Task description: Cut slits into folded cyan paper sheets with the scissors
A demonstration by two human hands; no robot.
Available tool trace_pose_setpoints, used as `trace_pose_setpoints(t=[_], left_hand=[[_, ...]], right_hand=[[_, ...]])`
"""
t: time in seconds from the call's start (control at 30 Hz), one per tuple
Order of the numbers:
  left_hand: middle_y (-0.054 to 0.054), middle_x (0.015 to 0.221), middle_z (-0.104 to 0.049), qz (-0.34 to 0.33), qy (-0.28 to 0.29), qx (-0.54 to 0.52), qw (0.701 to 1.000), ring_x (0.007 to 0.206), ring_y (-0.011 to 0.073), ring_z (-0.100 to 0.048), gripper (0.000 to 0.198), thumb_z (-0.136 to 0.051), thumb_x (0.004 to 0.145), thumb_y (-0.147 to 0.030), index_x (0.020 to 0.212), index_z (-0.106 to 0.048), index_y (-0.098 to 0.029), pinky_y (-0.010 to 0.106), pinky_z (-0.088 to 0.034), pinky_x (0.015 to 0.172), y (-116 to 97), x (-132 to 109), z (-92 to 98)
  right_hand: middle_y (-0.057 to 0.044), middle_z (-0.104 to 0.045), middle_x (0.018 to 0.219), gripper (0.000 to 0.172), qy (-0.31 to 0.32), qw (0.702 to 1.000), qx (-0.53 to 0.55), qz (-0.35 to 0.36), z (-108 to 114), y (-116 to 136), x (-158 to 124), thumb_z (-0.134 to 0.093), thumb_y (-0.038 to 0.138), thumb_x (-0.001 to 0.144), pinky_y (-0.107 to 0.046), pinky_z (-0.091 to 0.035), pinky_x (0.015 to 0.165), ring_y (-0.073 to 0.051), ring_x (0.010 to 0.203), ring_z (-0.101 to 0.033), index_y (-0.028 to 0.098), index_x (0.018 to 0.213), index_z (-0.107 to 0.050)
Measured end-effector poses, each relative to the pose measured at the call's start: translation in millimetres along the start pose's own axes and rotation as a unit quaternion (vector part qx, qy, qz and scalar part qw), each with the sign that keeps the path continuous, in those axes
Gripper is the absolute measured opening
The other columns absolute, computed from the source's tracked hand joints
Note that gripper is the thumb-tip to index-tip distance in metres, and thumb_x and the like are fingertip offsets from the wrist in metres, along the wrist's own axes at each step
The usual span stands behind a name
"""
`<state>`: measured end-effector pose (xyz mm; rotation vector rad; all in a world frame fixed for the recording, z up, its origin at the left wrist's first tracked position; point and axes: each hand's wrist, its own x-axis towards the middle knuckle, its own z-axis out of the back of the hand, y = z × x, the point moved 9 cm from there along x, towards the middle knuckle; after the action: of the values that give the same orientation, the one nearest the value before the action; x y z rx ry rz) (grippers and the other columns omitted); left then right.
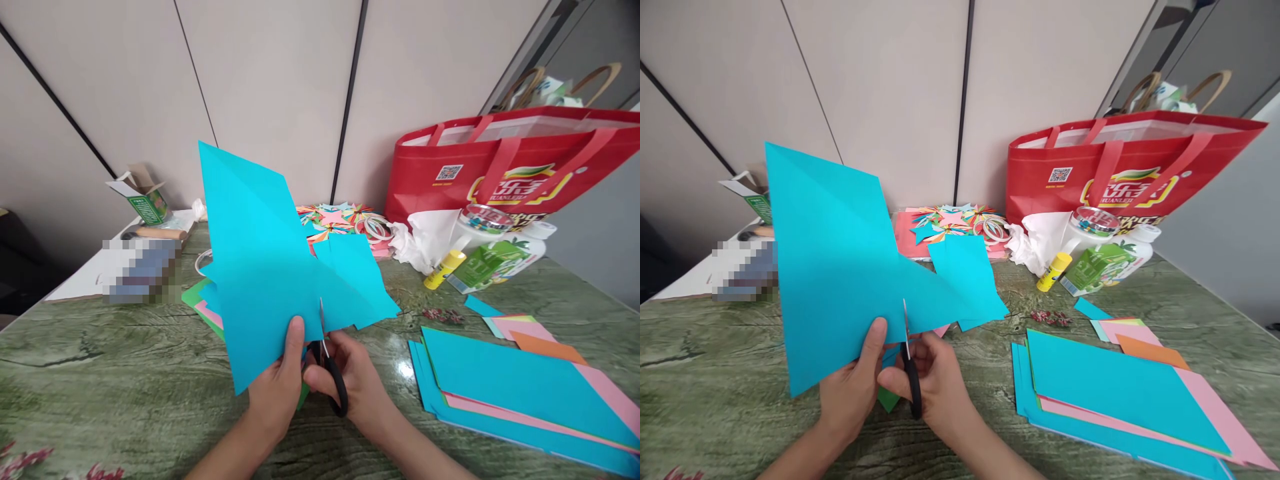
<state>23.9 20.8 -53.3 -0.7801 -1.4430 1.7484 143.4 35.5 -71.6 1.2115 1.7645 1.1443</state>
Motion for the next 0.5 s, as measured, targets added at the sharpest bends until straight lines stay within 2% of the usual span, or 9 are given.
trace_pose_setpoints(t=[0.13, 0.27, 0.37, 0.43, 0.5], left_hand=[[0.008, 0.109, -0.063, 0.012, 0.0, 0.017, 1.0, 0.107, 0.0317, -0.051, 0.035, -0.061, 0.064, -0.044, 0.09, -0.065, -0.021, 0.043, -0.04, 0.092, 1.3, 0.1, 0.8], [0.008, 0.094, -0.07, 0.029, 0.017, 0.034, 0.999, 0.1, 0.033, -0.056, 0.028, -0.059, 0.064, -0.046, 0.073, -0.068, -0.02, 0.044, -0.043, 0.087, 0.9, -1.0, -0.8], [0.008, 0.082, -0.072, 0.033, 0.034, 0.033, 0.998, 0.099, 0.0342, -0.056, 0.029, -0.059, 0.064, -0.047, 0.068, -0.067, -0.019, 0.044, -0.046, 0.083, 0.5, -2.2, -3.0], [0.009, 0.081, -0.072, 0.031, 0.036, 0.029, 0.998, 0.101, 0.0348, -0.055, 0.031, -0.058, 0.065, -0.048, 0.07, -0.068, -0.019, 0.044, -0.047, 0.082, 1.4, -2.5, -3.6], [0.009, 0.093, -0.07, 0.015, 0.022, 0.023, 0.999, 0.105, 0.0331, -0.053, 0.032, -0.058, 0.066, -0.046, 0.081, -0.068, -0.019, 0.043, -0.046, 0.085, 1.6, -2.2, -1.7]], right_hand=[[0.004, -0.051, 0.053, 0.044, 0.0, 1.0, 0.001, -0.002, -0.4, 0.1, -0.1, -0.077, 0.043, 0.046, -0.021, -0.036, 0.044, -0.009, 0.047, -0.042, 0.016, 0.067, -0.051], [0.003, -0.053, 0.055, 0.043, 0.002, 1.0, 0.005, -0.01, -0.9, -1.8, -0.2, -0.076, 0.044, 0.047, -0.02, -0.037, 0.041, -0.008, 0.044, -0.044, 0.016, 0.067, -0.05], [0.003, -0.054, 0.055, 0.041, 0.001, 1.0, 0.012, -0.009, -1.0, -1.6, -0.3, -0.076, 0.042, 0.049, -0.02, -0.037, 0.042, -0.008, 0.044, -0.044, 0.015, 0.066, -0.05], [0.004, -0.052, 0.053, 0.04, 0.003, 1.0, 0.015, -0.007, -1.3, -0.9, -0.5, -0.077, 0.039, 0.049, -0.019, -0.037, 0.042, -0.008, 0.044, -0.044, 0.015, 0.065, -0.051], [0.004, -0.052, 0.054, 0.038, 0.003, 1.0, 0.019, 0.0, -1.2, 0.7, -0.6, -0.078, 0.036, 0.048, -0.02, -0.036, 0.045, -0.009, 0.047, -0.043, 0.015, 0.066, -0.051]])
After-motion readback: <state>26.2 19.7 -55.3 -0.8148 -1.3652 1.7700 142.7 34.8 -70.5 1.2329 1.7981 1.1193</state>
